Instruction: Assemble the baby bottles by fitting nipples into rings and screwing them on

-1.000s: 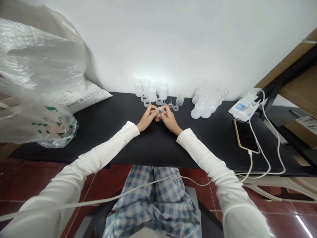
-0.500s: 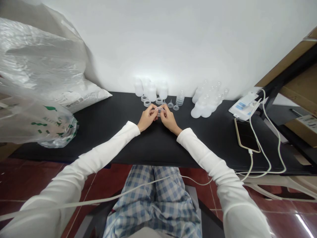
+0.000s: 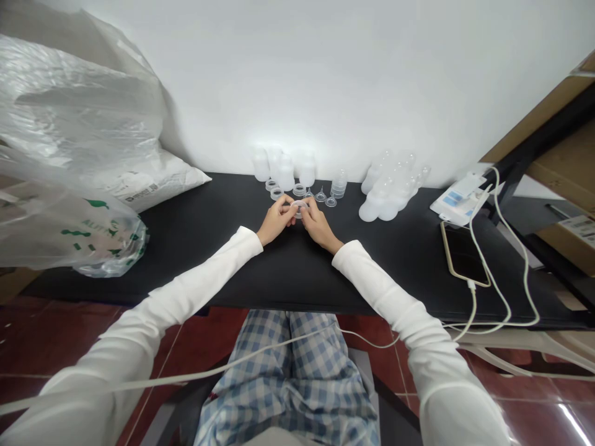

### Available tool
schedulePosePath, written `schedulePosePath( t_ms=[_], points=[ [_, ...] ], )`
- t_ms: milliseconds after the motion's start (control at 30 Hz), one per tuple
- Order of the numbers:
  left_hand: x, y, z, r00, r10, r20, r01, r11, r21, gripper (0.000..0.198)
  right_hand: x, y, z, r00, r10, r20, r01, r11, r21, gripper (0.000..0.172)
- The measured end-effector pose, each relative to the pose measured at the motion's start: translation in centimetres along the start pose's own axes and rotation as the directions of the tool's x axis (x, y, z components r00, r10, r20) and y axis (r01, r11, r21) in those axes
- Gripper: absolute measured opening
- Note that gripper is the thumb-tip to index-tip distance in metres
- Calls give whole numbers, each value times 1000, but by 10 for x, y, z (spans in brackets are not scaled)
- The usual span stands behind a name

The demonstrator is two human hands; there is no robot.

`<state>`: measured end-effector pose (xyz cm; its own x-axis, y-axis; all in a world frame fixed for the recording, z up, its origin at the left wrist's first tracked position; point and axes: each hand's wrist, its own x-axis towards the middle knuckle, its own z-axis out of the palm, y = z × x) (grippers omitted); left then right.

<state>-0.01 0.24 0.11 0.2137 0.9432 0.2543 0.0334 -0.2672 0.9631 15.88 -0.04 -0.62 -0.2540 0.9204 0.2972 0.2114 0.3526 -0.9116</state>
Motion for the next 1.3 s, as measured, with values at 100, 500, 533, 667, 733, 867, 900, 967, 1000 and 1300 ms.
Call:
schedulePosePath(
  t_ms=[100, 500, 533, 667, 733, 867, 900, 967, 1000, 1300],
  points=[
    [0, 2, 1, 1000, 2, 27, -1, 1000, -30, 36, 1, 3, 0, 999, -46, -27, 44, 997, -60, 35],
    [-2, 1, -1, 999, 29, -17, -28, 999, 44, 27, 1, -1, 3, 998, -58, -36, 56, 997, -59, 38],
    [-1, 0, -1, 1000, 15, -13, -15, 1000, 24, 27, 0, -2, 3, 999, -48, -25, 47, 998, -42, 40],
    [3, -7, 0, 999, -21, 38, 24, 997, -75, 35, 0, -6, 2, 998, -49, -28, 48, 999, -18, 44],
    [4, -8, 0, 997, -25, 77, 34, 994, -106, 37, 0, -7, 2, 997, -60, -44, 59, 998, -36, 43],
    [1, -4, 1, 993, 14, 119, -7, 998, -62, 32, 0, -8, 2, 987, -132, -89, 117, 981, -151, 38],
    [0, -3, 0, 993, 25, 117, -21, 999, -33, 31, 0, -8, 2, 985, -148, -91, 131, 976, -174, 36],
    [-1, -1, 0, 994, 38, 100, -41, 999, 29, 29, 0, -7, 3, 984, -157, -87, 138, 972, -190, 34],
    [-2, 0, 0, 995, 42, 87, -47, 997, 60, 29, 0, -6, 3, 985, -151, -83, 134, 973, -186, 34],
    [0, -4, -1, 999, 34, 33, -41, 977, 208, 22, 3, 8, 5, 998, -53, -26, 53, 999, -2, 41]
  ],
)
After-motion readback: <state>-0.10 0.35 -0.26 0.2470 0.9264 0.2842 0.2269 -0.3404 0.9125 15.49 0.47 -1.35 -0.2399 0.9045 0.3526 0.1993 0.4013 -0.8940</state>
